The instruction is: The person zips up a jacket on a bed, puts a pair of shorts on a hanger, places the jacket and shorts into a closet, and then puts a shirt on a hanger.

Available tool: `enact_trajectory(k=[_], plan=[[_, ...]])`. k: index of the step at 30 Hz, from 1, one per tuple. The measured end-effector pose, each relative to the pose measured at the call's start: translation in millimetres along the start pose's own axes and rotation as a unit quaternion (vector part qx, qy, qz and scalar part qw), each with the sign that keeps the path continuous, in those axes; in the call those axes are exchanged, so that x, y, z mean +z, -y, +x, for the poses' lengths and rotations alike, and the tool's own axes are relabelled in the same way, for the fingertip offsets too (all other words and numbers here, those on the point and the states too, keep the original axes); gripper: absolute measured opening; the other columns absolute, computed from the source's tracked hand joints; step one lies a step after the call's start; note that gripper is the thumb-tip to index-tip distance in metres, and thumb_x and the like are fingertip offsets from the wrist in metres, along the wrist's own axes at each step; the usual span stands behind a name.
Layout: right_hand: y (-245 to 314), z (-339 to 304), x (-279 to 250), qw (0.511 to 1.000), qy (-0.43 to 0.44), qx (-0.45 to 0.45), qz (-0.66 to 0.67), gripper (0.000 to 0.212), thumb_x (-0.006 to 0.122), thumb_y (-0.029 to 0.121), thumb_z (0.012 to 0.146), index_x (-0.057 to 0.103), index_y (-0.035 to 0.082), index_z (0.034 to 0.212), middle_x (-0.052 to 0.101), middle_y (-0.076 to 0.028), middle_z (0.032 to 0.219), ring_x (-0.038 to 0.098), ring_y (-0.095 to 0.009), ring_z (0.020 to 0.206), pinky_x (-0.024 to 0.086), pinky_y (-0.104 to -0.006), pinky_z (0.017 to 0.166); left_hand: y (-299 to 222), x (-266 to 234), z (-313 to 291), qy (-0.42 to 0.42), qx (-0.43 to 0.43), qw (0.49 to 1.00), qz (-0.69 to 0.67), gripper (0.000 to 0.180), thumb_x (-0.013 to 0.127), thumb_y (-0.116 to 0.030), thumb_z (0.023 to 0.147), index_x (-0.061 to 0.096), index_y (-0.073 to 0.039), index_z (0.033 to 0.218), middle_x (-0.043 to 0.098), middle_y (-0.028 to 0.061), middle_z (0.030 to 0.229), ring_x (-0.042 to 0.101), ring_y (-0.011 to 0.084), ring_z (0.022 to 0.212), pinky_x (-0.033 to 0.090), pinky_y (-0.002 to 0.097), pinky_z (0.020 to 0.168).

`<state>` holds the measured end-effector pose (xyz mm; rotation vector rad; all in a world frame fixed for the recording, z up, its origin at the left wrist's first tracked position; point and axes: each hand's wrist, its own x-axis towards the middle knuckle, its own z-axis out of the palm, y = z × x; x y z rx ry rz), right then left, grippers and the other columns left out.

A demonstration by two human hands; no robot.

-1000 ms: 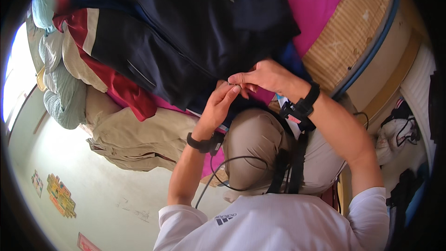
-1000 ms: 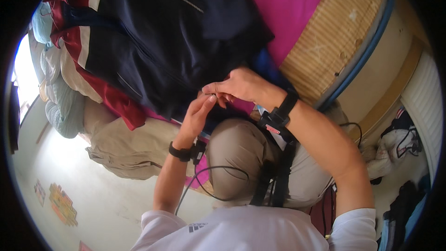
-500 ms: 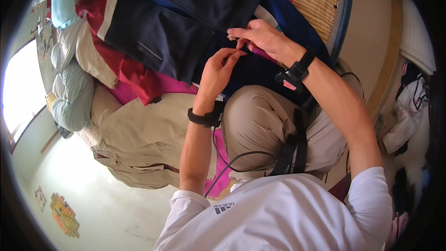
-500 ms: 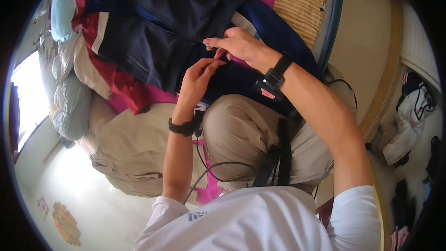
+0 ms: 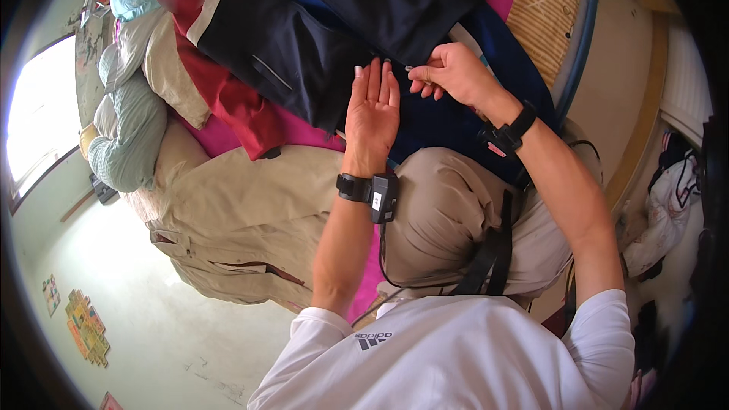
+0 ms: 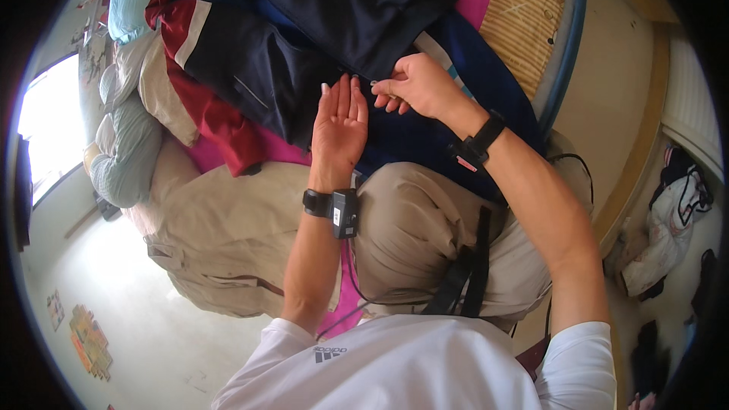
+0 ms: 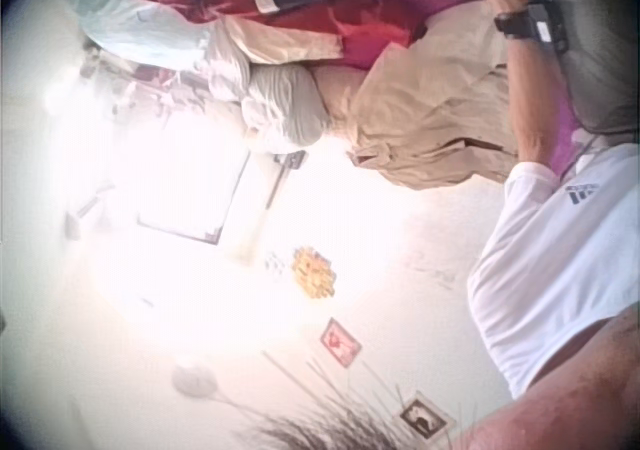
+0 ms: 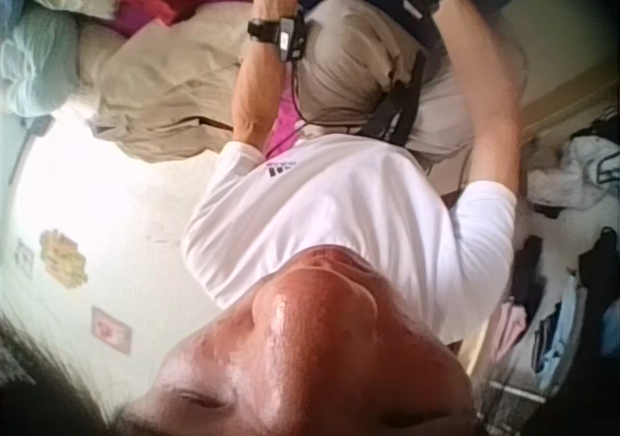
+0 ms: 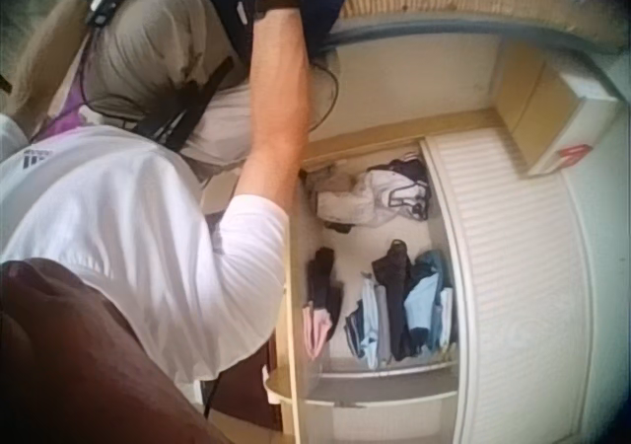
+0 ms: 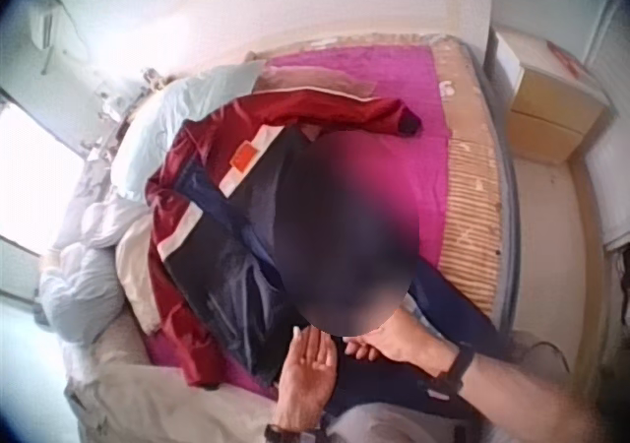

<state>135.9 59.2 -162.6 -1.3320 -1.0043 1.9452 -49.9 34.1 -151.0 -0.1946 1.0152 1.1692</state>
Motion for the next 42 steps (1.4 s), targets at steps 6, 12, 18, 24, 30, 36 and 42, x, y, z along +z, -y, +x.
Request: enact_trajectory(k=[6,12,18,24,30,36,42], plan=[[14.7,-0.7,9.9,0.995,0.007,-0.059,0.078,0.019,0.068,0.013,0.097,0.069,-0.006,0.100,0.074,-0.011,0.086,0.066,-0.012,0.072,0.053,-0.0243,0.064,-0.4,7.2,21.0,-0.044,0.033,0.998,-0.018,0.026,0.077,-0.021,0.092,0.067,-0.005,0.111,0.067,0.0040,0.109,0.060,0.0175,0.106,0.052,0.0297,0.087],[1.3,1.9,32.6,0.980,-0.076,-0.058,0.173,0.018,0.071,0.016,0.096,0.070,-0.002,0.101,0.073,-0.007,0.091,0.062,-0.009,0.077,0.049,-0.0223,0.071,4.0,-9.8,33.9,0.027,0.072,0.996,0.034,0.017,0.071,-0.014,0.096,0.069,0.000,0.105,0.069,0.0065,0.102,0.065,0.0182,0.097,0.050,0.0301,0.094],[-6.2,11.2,28.0,0.967,-0.054,-0.025,0.247,0.016,0.071,0.015,0.096,0.071,0.000,0.101,0.074,-0.007,0.097,0.065,-0.011,0.085,0.048,-0.0229,0.075,1.1,-11.3,34.8,0.111,0.055,0.987,0.097,0.021,0.060,-0.018,0.103,0.067,0.000,0.111,0.070,0.0101,0.110,0.064,0.0213,0.105,0.047,0.0357,0.101],[5.3,8.8,27.9,0.970,-0.051,-0.044,0.235,0.016,0.072,0.014,0.095,0.073,0.000,0.100,0.073,-0.006,0.094,0.064,-0.011,0.083,0.048,-0.0228,0.075,-1.6,2.2,20.3,0.127,0.075,0.984,0.099,0.020,0.065,-0.014,0.099,0.068,0.003,0.110,0.070,0.0117,0.112,0.064,0.0207,0.109,0.048,0.0342,0.104],[20.4,4.3,30.9,0.968,-0.072,-0.074,0.227,0.015,0.074,0.015,0.093,0.074,0.000,0.096,0.073,-0.005,0.087,0.062,-0.009,0.078,0.048,-0.0231,0.073,-0.7,21.4,7.0,0.068,0.130,0.984,0.103,0.020,0.069,-0.010,0.096,0.069,0.005,0.109,0.070,0.0116,0.111,0.065,0.0200,0.106,0.051,0.0326,0.101],[26.4,3.5,28.7,0.945,-0.048,-0.100,0.308,0.014,0.073,0.013,0.094,0.074,0.000,0.095,0.072,-0.006,0.087,0.062,-0.009,0.078,0.047,-0.0227,0.072,-1.5,42.4,-10.0,0.065,0.161,0.974,0.144,0.021,0.069,-0.008,0.096,0.069,0.008,0.109,0.070,0.0128,0.111,0.066,0.0205,0.104,0.053,0.0320,0.099],[35.3,-3.6,25.9,0.940,-0.031,-0.117,0.318,0.014,0.075,0.014,0.092,0.075,0.000,0.093,0.072,-0.005,0.083,0.061,-0.008,0.076,0.046,-0.0227,0.070,0.8,50.4,-17.8,0.093,0.180,0.971,0.125,0.021,0.068,-0.008,0.097,0.069,0.009,0.110,0.071,0.0134,0.113,0.067,0.0204,0.103,0.053,0.0327,0.097]])
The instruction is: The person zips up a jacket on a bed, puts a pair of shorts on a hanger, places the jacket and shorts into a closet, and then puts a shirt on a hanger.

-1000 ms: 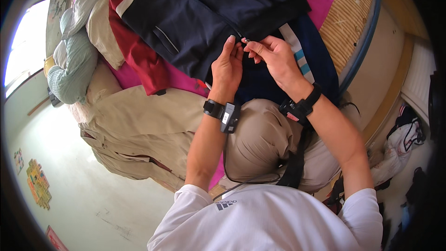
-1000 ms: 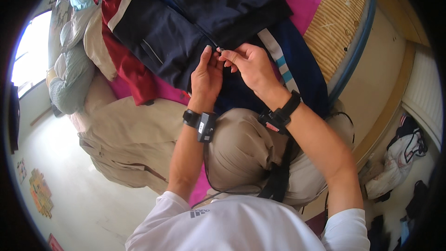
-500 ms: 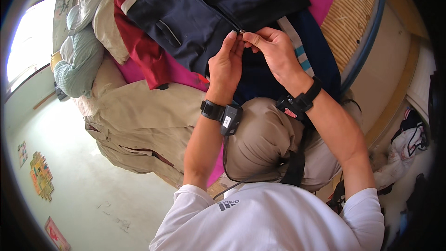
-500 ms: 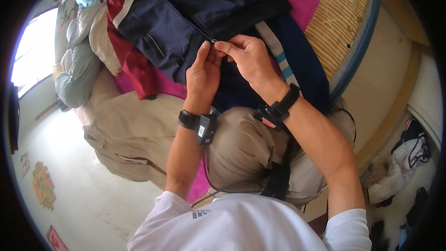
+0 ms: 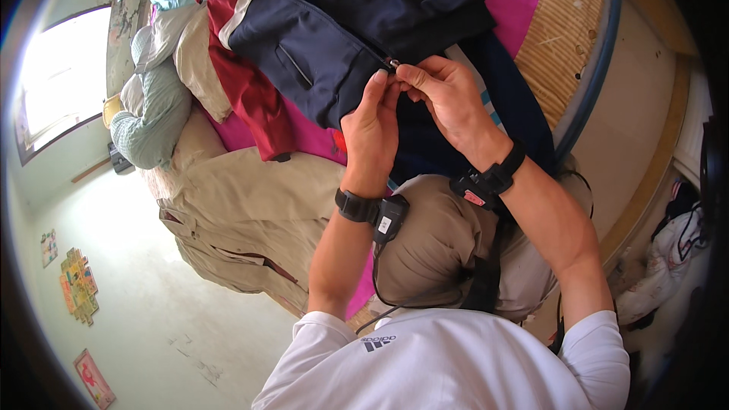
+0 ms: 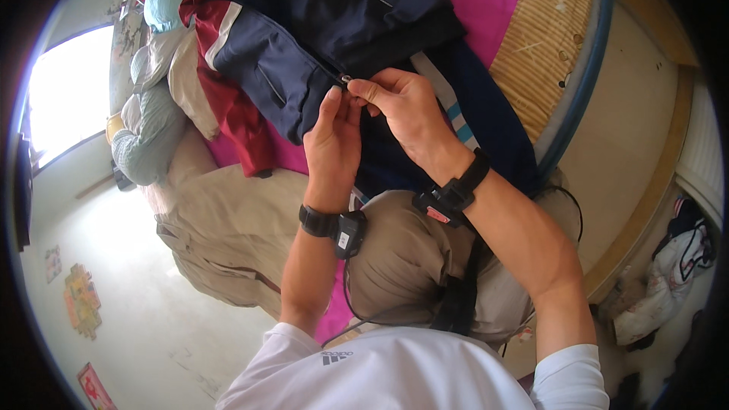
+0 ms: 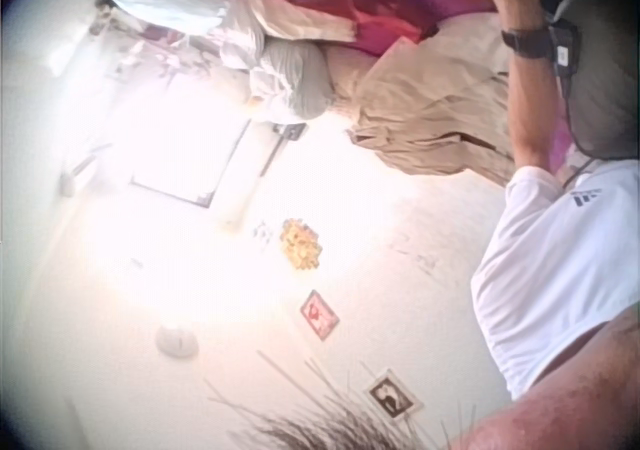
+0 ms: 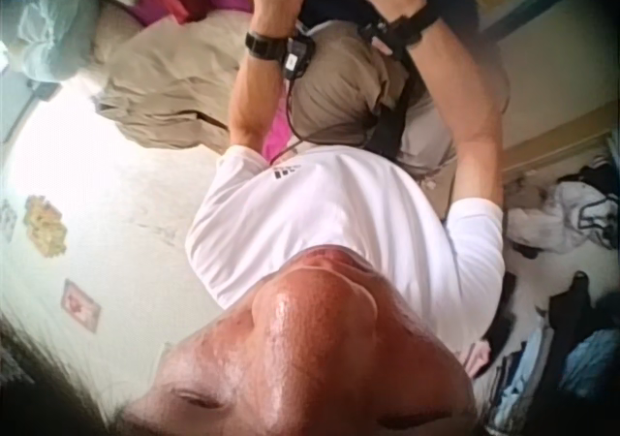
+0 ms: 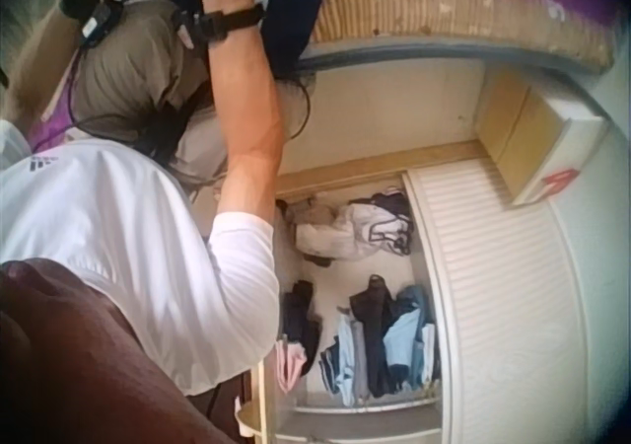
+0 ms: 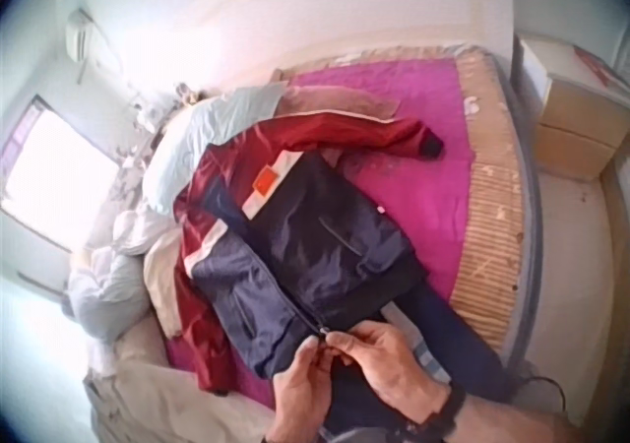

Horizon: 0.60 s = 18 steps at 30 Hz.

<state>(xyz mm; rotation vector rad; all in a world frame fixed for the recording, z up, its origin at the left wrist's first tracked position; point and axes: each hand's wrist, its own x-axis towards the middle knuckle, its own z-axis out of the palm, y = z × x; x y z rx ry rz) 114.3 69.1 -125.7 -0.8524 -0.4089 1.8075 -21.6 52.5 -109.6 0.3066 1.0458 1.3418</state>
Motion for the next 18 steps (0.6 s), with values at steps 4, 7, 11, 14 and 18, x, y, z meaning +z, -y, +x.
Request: enact_trajectory(k=[4,7,11,14,18], plan=[[2.4,-1.1,1.2,1.000,0.002,0.002,0.009,0.014,0.075,0.014,0.092,0.074,0.000,0.093,0.071,-0.004,0.083,0.060,-0.008,0.076,0.045,-0.0227,0.070,1.0,0.7,-0.8,0.002,0.010,1.000,-0.005,0.021,0.068,-0.009,0.097,0.069,0.008,0.110,0.071,0.0134,0.113,0.067,0.0198,0.102,0.053,0.0326,0.096],[0.8,-0.5,0.6,1.000,0.008,-0.001,0.012,0.014,0.075,0.014,0.092,0.074,0.000,0.093,0.072,-0.004,0.083,0.060,-0.008,0.076,0.045,-0.0229,0.070,0.6,0.9,0.0,0.008,0.006,1.000,-0.003,0.021,0.068,-0.010,0.097,0.070,0.007,0.110,0.071,0.0127,0.113,0.067,0.0193,0.101,0.053,0.0324,0.096],[1.0,-1.0,1.0,1.000,0.009,0.002,0.007,0.014,0.074,0.014,0.093,0.074,0.000,0.093,0.072,-0.004,0.084,0.061,-0.008,0.076,0.045,-0.0229,0.070,-0.2,6.2,-1.2,-0.008,0.018,1.000,0.007,0.019,0.064,-0.012,0.100,0.067,0.005,0.107,0.070,0.0111,0.105,0.065,0.0208,0.098,0.052,0.0351,0.096],[2.7,-2.1,2.6,1.000,0.011,0.001,0.004,0.015,0.074,0.015,0.093,0.075,0.001,0.092,0.072,-0.004,0.084,0.061,-0.009,0.077,0.045,-0.0229,0.070,0.8,7.3,-0.8,-0.006,0.027,1.000,0.010,0.018,0.064,-0.012,0.100,0.067,0.005,0.106,0.070,0.0108,0.105,0.065,0.0202,0.097,0.053,0.0342,0.095],[3.2,-2.0,1.4,1.000,0.009,0.005,0.007,0.016,0.075,0.017,0.092,0.074,0.001,0.091,0.072,-0.004,0.084,0.061,-0.008,0.077,0.045,-0.0227,0.070,0.7,10.4,-2.3,-0.008,0.030,0.999,0.007,0.017,0.064,-0.011,0.100,0.066,0.004,0.106,0.070,0.0107,0.105,0.065,0.0196,0.098,0.053,0.0333,0.094]])
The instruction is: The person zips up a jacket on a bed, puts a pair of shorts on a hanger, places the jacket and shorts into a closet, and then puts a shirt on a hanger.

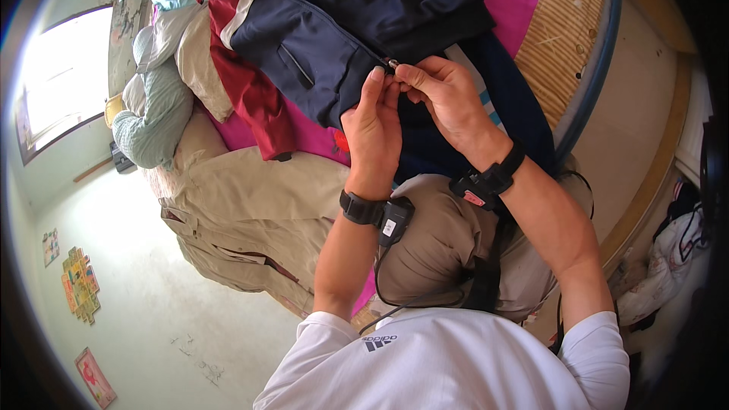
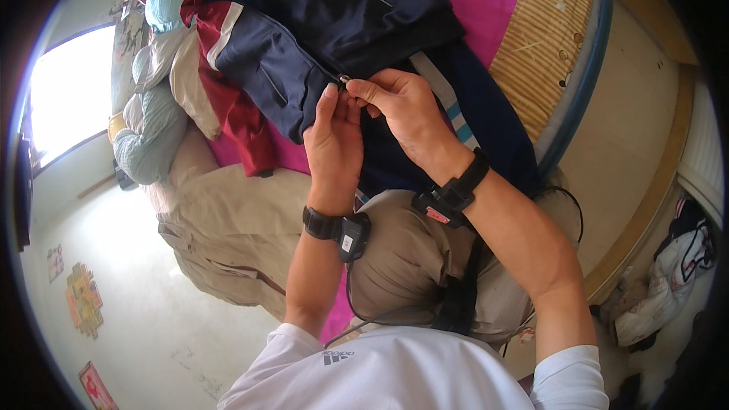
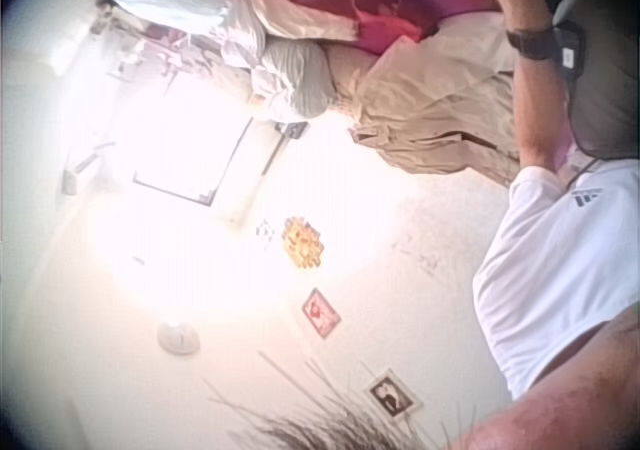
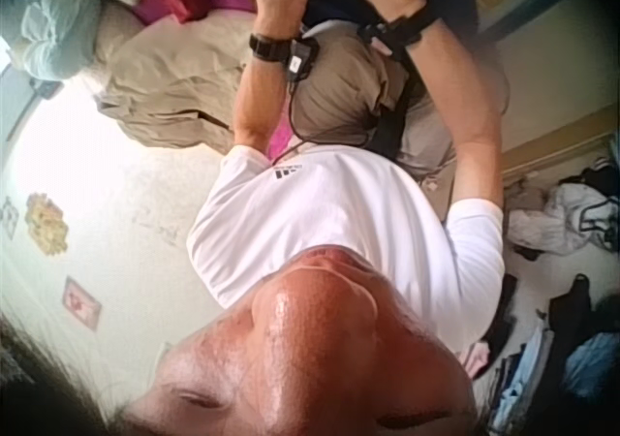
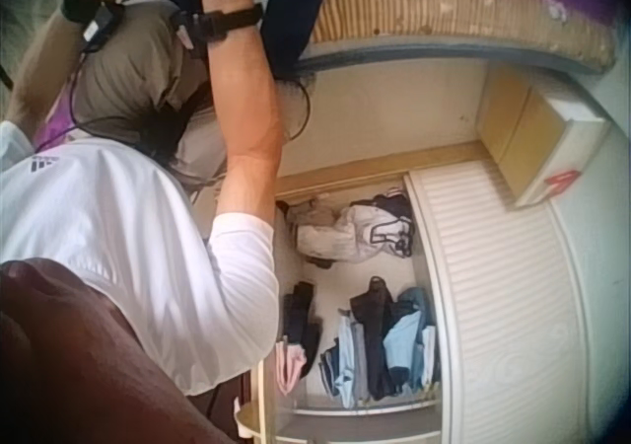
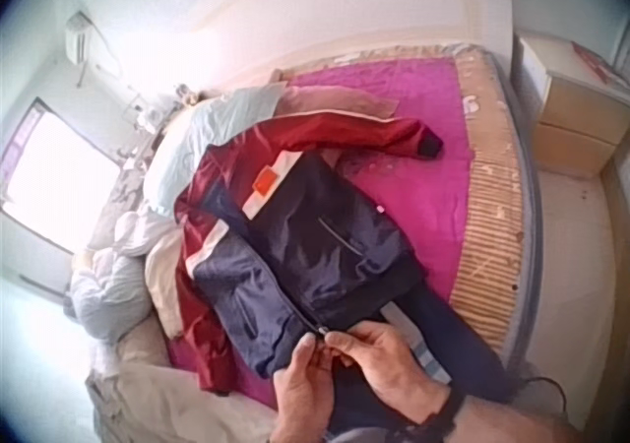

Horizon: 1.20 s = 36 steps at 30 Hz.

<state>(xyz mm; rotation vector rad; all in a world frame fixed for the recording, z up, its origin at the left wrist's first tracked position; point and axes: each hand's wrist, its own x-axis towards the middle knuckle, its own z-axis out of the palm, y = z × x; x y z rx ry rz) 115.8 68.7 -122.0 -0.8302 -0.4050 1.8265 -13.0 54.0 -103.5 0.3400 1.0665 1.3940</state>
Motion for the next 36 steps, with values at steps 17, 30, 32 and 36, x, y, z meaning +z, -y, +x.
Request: enact_trajectory(k=[17,30,32,36], plan=[[7.5,1.5,6.4,0.991,-0.036,-0.041,-0.125,0.017,0.077,0.016,0.090,0.077,0.000,0.096,0.073,-0.002,0.081,0.058,-0.003,0.070,0.043,-0.0201,0.060,-11.3,-2.6,3.8,-0.017,-0.058,0.997,0.038,0.018,0.066,-0.013,0.098,0.068,0.002,0.108,0.070,0.0079,0.108,0.065,0.0186,0.102,0.053,0.0324,0.094],[6.5,7.1,-0.7,0.999,-0.017,-0.003,-0.046,0.013,0.078,0.011,0.090,0.070,0.001,0.092,0.073,-0.006,0.085,0.064,-0.009,0.074,0.049,-0.0217,0.066,-12.5,-12.8,8.9,0.021,-0.053,0.992,0.116,0.022,0.059,-0.012,0.103,0.067,0.007,0.112,0.069,0.0121,0.113,0.067,0.0228,0.102,0.054,0.0379,0.095],[5.9,7.4,0.3,0.999,-0.013,-0.004,-0.035,0.012,0.077,0.010,0.091,0.071,0.001,0.092,0.072,-0.005,0.085,0.064,-0.008,0.074,0.049,-0.0214,0.066,-14.5,-16.2,9.9,0.030,-0.049,0.991,0.121,0.023,0.059,-0.012,0.103,0.066,0.007,0.113,0.069,0.0121,0.114,0.067,0.0228,0.102,0.054,0.0382,0.095],[9.1,6.3,5.0,0.996,0.020,-0.052,-0.075,0.010,0.074,0.010,0.092,0.073,0.001,0.094,0.072,-0.004,0.085,0.064,-0.008,0.075,0.049,-0.0213,0.067,-19.2,-12.6,8.2,0.054,-0.045,0.993,0.097,0.022,0.060,-0.013,0.103,0.068,0.007,0.110,0.070,0.0119,0.113,0.067,0.0224,0.103,0.054,0.0373,0.096]])
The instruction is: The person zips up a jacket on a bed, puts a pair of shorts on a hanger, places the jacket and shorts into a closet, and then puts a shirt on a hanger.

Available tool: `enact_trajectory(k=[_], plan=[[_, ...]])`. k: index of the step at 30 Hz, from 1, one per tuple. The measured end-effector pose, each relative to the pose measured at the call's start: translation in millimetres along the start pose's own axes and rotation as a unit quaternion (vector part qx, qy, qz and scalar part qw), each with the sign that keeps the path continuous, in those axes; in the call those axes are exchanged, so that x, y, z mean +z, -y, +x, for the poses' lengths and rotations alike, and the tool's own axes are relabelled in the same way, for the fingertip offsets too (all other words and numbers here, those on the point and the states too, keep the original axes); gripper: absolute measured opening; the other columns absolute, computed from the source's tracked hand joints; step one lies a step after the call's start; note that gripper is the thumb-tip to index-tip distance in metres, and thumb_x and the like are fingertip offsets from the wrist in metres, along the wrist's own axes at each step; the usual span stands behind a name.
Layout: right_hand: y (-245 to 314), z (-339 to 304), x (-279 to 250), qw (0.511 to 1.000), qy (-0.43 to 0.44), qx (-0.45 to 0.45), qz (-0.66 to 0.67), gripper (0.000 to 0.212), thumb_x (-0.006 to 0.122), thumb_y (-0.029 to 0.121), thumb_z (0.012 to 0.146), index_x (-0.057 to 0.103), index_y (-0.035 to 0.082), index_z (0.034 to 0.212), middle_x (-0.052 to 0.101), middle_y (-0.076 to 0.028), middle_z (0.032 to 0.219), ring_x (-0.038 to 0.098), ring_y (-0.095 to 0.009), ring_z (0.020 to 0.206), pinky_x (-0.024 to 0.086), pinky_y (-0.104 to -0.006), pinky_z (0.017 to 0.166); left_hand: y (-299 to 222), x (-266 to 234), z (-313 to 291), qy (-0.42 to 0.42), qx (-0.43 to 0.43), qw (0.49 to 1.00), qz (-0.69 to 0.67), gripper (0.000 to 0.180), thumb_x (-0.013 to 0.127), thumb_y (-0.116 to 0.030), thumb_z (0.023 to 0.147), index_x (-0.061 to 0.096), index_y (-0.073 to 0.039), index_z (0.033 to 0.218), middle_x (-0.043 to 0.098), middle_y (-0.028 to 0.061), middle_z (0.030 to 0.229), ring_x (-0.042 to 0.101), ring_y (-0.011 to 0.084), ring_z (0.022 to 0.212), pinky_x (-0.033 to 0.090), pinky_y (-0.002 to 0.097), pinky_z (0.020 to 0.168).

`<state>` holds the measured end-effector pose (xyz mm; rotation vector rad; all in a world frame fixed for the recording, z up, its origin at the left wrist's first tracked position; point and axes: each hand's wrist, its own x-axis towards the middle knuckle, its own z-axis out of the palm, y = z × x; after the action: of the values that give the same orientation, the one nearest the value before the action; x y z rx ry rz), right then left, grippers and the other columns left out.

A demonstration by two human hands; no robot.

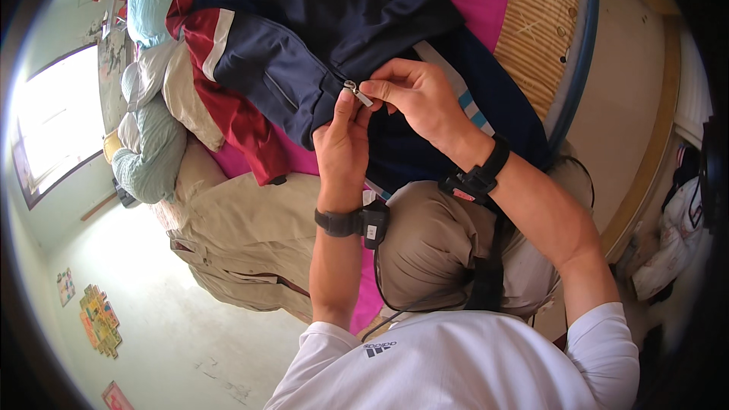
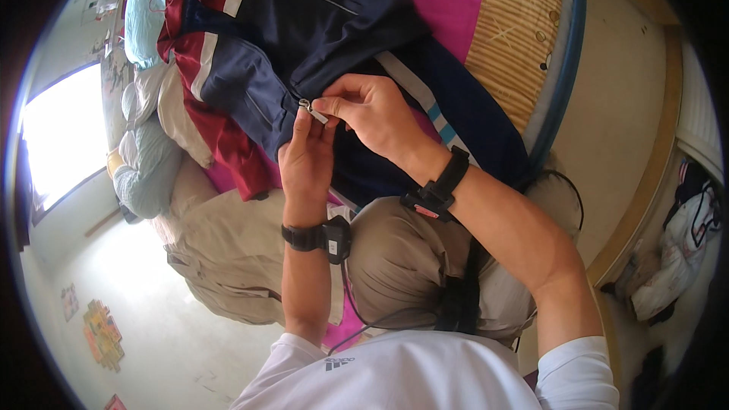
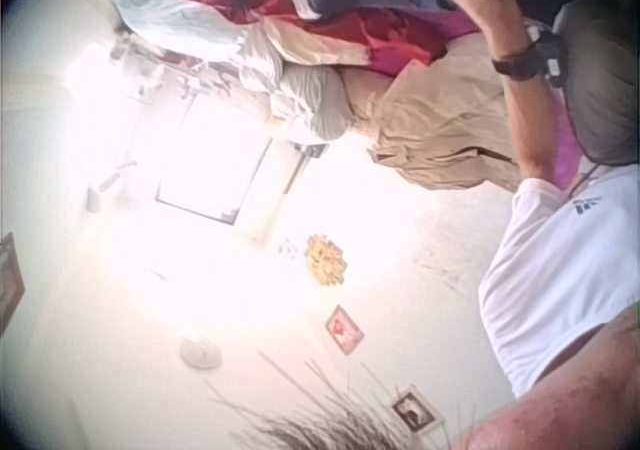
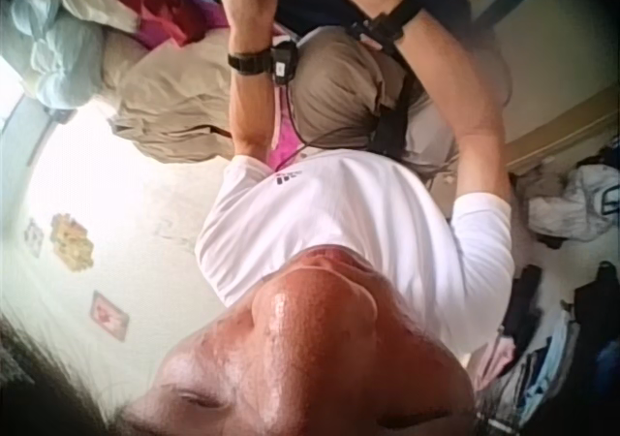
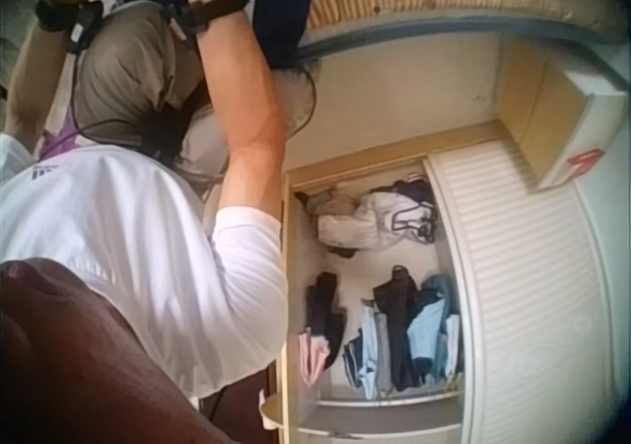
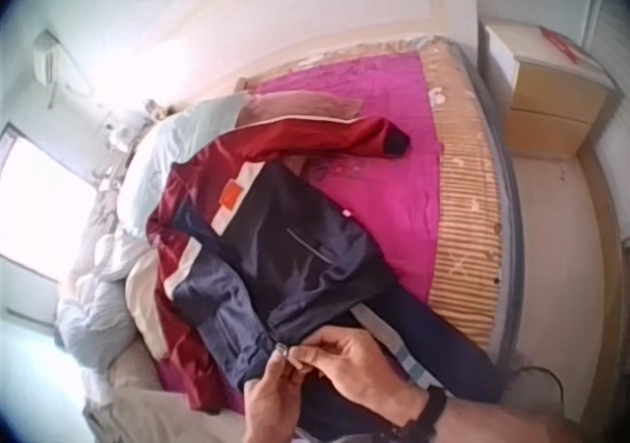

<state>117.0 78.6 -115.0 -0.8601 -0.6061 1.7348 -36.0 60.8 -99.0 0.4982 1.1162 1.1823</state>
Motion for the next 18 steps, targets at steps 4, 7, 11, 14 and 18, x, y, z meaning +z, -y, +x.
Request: enact_trajectory(k=[4,7,11,14,18], plan=[[-3.8,0.1,2.8,0.997,-0.003,-0.053,-0.047,0.010,0.073,0.009,0.093,0.073,0.000,0.096,0.072,-0.004,0.085,0.065,-0.008,0.078,0.052,-0.0223,0.070,-1.2,-1.6,-1.9,-0.006,-0.004,1.000,-0.011,0.022,0.061,-0.013,0.102,0.069,0.007,0.107,0.070,0.0115,0.111,0.068,0.0215,0.102,0.056,0.0357,0.094],[-6.4,-0.5,2.5,0.997,0.003,-0.049,-0.056,0.011,0.072,0.009,0.094,0.072,-0.002,0.096,0.072,-0.004,0.085,0.065,-0.008,0.077,0.054,-0.0230,0.072,2.3,-2.7,-4.2,-0.020,-0.025,0.999,0.007,0.022,0.062,-0.012,0.102,0.069,0.007,0.109,0.070,0.0107,0.112,0.068,0.0209,0.104,0.055,0.0356,0.094],[-10.8,3.2,2.0,0.997,-0.004,-0.042,-0.067,0.012,0.073,0.009,0.093,0.072,-0.003,0.095,0.072,-0.005,0.084,0.065,-0.009,0.075,0.053,-0.0232,0.069,11.6,-6.7,-4.9,-0.024,-0.031,0.999,-0.012,0.023,0.063,-0.012,0.101,0.069,0.008,0.111,0.070,0.0107,0.114,0.067,0.0204,0.104,0.055,0.0348,0.094],[-9.4,5.6,-0.3,0.995,-0.007,-0.017,-0.095,0.015,0.073,0.011,0.094,0.071,-0.004,0.094,0.071,-0.005,0.082,0.064,-0.009,0.074,0.053,-0.0232,0.067,13.1,-9.8,-3.8,-0.031,-0.023,0.999,0.011,0.024,0.065,-0.012,0.100,0.068,0.009,0.112,0.070,0.0111,0.114,0.068,0.0204,0.103,0.055,0.0336,0.092],[-14.5,8.7,-4.6,0.993,-0.009,0.027,-0.114,0.019,0.071,0.014,0.095,0.071,-0.004,0.091,0.071,-0.005,0.081,0.064,-0.008,0.074,0.052,-0.0235,0.066,6.7,-9.0,-3.6,-0.041,-0.035,0.994,0.097,0.022,0.065,-0.012,0.100,0.069,0.008,0.109,0.071,0.0095,0.107,0.067,0.0181,0.097,0.055,0.0307,0.087]])
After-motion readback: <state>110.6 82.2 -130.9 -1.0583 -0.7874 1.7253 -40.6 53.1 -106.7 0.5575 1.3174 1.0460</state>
